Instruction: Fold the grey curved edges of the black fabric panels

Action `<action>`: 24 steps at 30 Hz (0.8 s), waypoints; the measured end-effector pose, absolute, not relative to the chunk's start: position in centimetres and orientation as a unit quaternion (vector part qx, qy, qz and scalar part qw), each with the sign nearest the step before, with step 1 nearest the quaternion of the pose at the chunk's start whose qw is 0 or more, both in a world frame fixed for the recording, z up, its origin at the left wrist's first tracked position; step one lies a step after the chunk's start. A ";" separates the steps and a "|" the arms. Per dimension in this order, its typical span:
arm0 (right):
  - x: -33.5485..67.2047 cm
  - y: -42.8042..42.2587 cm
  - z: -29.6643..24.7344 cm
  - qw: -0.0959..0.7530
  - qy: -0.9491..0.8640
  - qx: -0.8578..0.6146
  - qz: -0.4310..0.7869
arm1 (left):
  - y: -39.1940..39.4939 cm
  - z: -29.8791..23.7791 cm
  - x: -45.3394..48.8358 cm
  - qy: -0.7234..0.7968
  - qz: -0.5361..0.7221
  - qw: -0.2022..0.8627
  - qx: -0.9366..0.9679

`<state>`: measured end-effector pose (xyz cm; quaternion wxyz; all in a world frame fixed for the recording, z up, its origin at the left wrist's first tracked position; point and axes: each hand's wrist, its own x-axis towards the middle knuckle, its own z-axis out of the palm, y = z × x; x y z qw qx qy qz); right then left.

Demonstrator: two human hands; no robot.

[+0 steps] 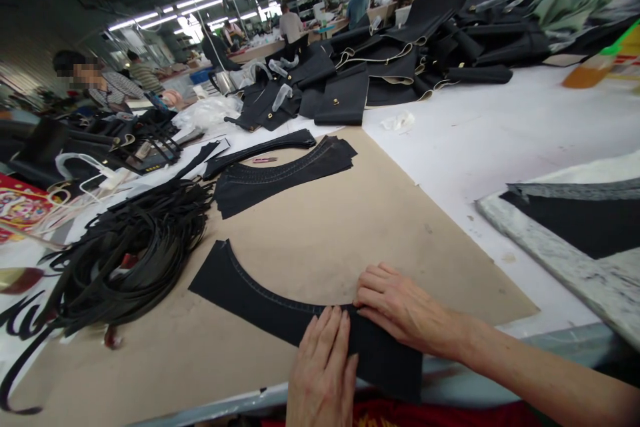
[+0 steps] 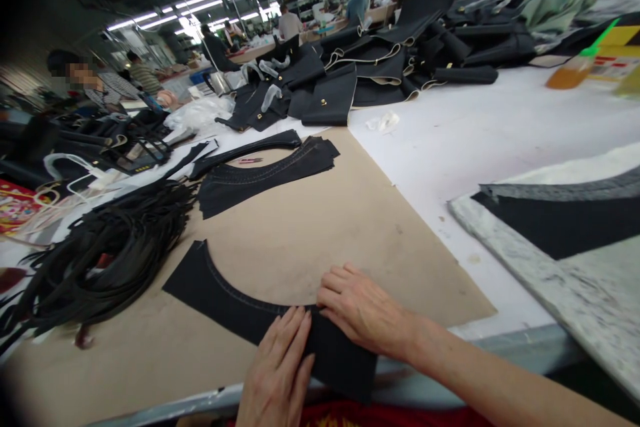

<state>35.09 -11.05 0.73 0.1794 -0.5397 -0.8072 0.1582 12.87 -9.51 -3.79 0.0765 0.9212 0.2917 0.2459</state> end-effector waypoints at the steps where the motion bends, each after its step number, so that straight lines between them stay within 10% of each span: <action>1: 35.1 -11.1 0.8 0.179 -0.807 -0.540 0.159 | -9.2 -3.5 12.8 0.294 0.257 0.105 0.915; 24: 38.3 -11.5 1.6 0.189 -0.768 -0.565 0.235 | -6.6 1.7 19.5 0.367 0.102 0.309 0.871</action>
